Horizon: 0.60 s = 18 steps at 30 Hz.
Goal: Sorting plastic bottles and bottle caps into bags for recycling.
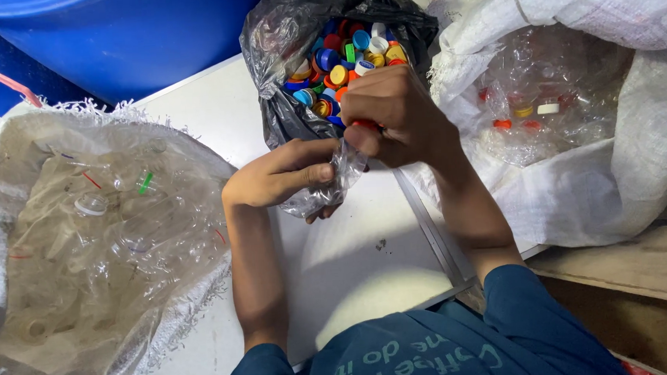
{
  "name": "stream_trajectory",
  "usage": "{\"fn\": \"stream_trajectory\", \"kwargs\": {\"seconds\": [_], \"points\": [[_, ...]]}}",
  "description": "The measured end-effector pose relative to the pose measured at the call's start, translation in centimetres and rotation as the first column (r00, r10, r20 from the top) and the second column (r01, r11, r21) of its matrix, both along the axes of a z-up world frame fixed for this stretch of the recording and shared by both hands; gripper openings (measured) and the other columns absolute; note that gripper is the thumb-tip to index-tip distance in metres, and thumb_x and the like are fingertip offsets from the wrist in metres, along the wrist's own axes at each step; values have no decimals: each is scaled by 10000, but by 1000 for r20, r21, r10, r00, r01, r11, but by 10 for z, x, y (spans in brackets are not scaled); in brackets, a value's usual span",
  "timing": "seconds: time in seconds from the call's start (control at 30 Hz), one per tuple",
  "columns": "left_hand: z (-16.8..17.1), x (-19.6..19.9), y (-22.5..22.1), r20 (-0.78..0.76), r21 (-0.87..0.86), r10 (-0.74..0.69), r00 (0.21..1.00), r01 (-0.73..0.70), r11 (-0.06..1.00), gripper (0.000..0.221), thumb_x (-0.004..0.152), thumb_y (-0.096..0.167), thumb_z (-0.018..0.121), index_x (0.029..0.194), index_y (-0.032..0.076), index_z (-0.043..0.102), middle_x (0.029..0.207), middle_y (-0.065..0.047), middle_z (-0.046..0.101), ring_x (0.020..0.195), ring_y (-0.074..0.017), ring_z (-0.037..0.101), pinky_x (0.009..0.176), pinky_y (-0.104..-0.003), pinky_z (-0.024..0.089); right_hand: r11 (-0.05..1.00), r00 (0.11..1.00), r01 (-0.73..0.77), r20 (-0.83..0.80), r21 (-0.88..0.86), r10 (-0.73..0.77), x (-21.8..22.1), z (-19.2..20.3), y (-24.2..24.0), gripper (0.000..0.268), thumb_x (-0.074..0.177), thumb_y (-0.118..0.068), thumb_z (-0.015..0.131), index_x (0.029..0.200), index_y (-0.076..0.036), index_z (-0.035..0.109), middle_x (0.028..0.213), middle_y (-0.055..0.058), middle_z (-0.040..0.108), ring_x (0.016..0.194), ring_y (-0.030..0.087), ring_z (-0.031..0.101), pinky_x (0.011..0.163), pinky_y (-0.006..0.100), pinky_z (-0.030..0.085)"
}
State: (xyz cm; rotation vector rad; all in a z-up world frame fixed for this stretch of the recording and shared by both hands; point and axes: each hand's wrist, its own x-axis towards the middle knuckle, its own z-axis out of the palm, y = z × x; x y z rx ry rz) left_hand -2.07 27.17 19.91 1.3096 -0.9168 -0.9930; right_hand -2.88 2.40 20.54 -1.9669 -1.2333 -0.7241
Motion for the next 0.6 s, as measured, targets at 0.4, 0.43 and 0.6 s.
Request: {"fn": "stream_trajectory", "kwargs": {"seconds": [0.4, 0.43, 0.6], "points": [[0, -7, -4, 558, 52, 189, 808, -261, 964, 485, 837, 280, 852, 1182, -9, 672, 1014, -92, 717, 954, -202, 708, 800, -327, 587, 985, 951, -175, -257, 5, 170, 3, 16, -25, 322, 1039, -225, 758, 1332, -104, 697, 1111, 96, 686, 966, 204, 697, 829, 300, 563], [-6, -8, -12, 622, 184, 110, 775, -281, 942, 473, 787, 269, 866, 1141, 7, 695, 999, -99, 725, 947, -230, 722, 793, -340, 588, 998, 971, -52, -236, -37, 42, 6, 15, -26, 305, 1054, -198, 769, 1328, -86, 696, 1141, 99, 692, 1001, 210, 698, 870, 319, 571], [-104, -8, -69, 696, 611, -255, 671, -368, 701, 481, 570, 185, 951, 974, 14, 751, 916, -190, 733, 929, -365, 697, 788, -423, 560, 984, 947, 138, -276, -112, -165, 16, 6, -23, 314, 1032, -120, 790, 1330, -65, 710, 1190, 100, 714, 1041, 230, 713, 872, 341, 585]]}}
